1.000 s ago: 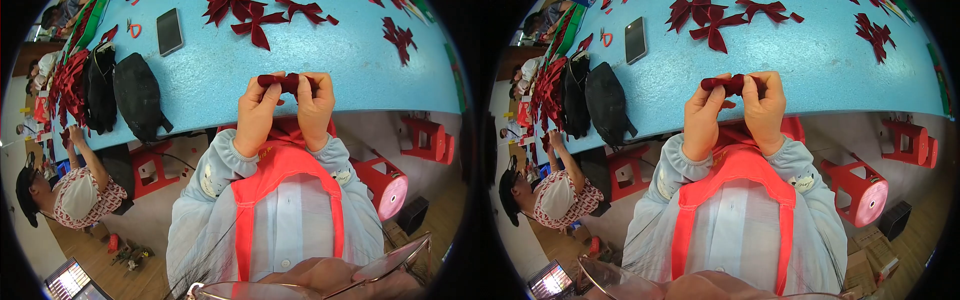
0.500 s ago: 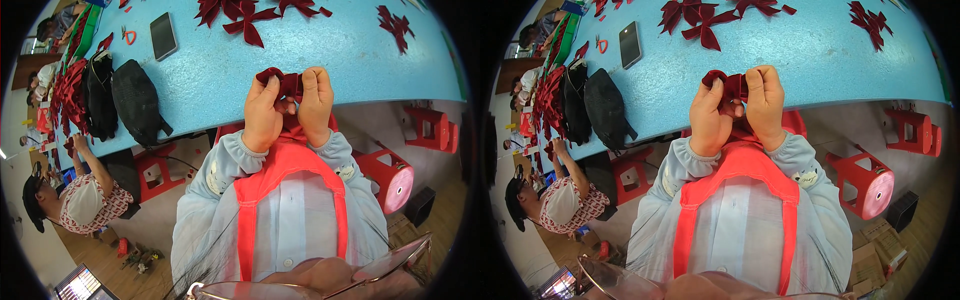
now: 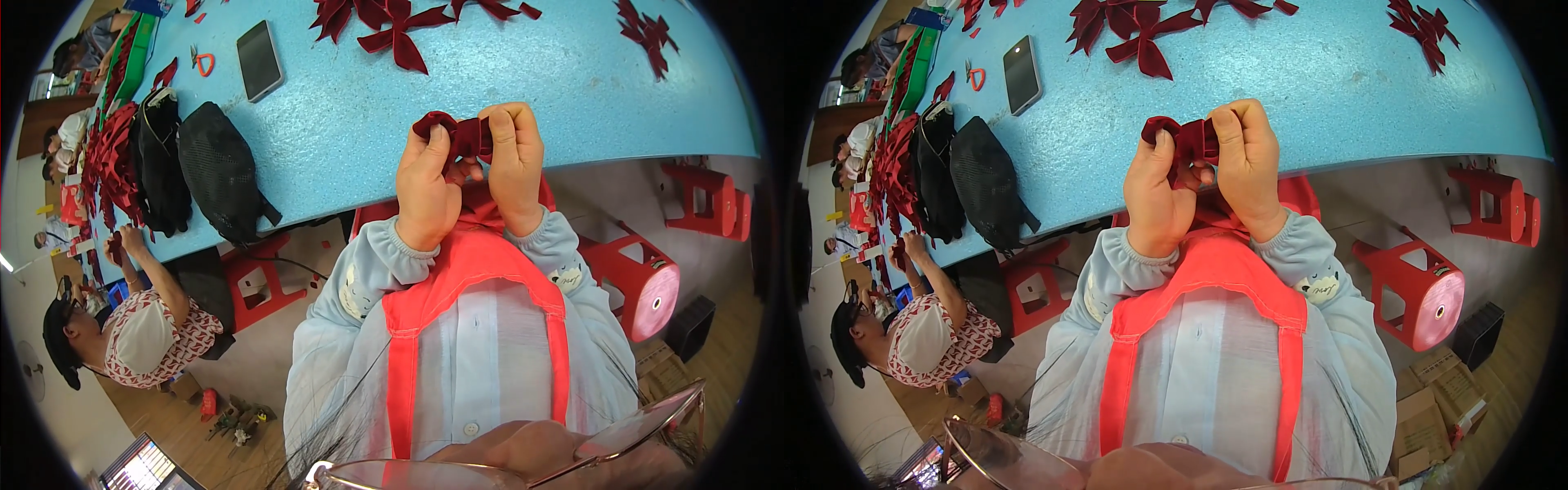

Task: Assembling red decorative bows from fabric strips and securing them with adhesive.

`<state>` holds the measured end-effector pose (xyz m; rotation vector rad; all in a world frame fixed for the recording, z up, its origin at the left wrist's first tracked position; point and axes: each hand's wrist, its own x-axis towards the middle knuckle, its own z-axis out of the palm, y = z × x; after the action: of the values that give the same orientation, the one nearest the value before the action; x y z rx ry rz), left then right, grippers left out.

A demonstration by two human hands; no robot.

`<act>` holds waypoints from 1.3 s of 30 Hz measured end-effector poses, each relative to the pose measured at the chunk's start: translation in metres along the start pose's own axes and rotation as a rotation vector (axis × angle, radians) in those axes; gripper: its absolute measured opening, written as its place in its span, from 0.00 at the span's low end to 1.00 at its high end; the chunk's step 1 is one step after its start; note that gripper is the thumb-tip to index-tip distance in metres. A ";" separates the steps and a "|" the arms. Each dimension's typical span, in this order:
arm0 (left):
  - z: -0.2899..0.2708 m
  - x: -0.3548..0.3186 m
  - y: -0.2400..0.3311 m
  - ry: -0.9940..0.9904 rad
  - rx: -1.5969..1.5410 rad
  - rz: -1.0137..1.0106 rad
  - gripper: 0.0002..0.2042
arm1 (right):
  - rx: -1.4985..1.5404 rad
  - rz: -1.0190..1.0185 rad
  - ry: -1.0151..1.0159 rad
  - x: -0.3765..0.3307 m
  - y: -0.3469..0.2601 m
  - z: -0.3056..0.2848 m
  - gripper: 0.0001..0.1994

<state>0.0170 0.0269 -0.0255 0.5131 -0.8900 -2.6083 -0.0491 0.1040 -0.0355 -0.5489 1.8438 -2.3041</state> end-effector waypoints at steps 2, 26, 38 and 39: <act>0.002 -0.001 0.000 0.023 0.016 0.006 0.08 | 0.069 0.106 -0.010 -0.002 -0.003 0.001 0.09; 0.009 0.001 -0.007 0.031 -0.031 0.106 0.06 | 0.025 0.065 0.051 0.002 0.004 -0.006 0.08; 0.006 0.004 -0.005 0.137 0.203 0.213 0.05 | 0.243 0.192 -0.055 0.000 -0.008 -0.004 0.03; 0.013 0.004 -0.003 0.157 0.169 0.231 0.04 | 0.174 0.147 -0.098 0.001 -0.011 -0.006 0.03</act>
<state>0.0074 0.0336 -0.0187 0.6109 -1.0549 -2.2654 -0.0507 0.1121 -0.0258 -0.4757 1.5662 -2.2680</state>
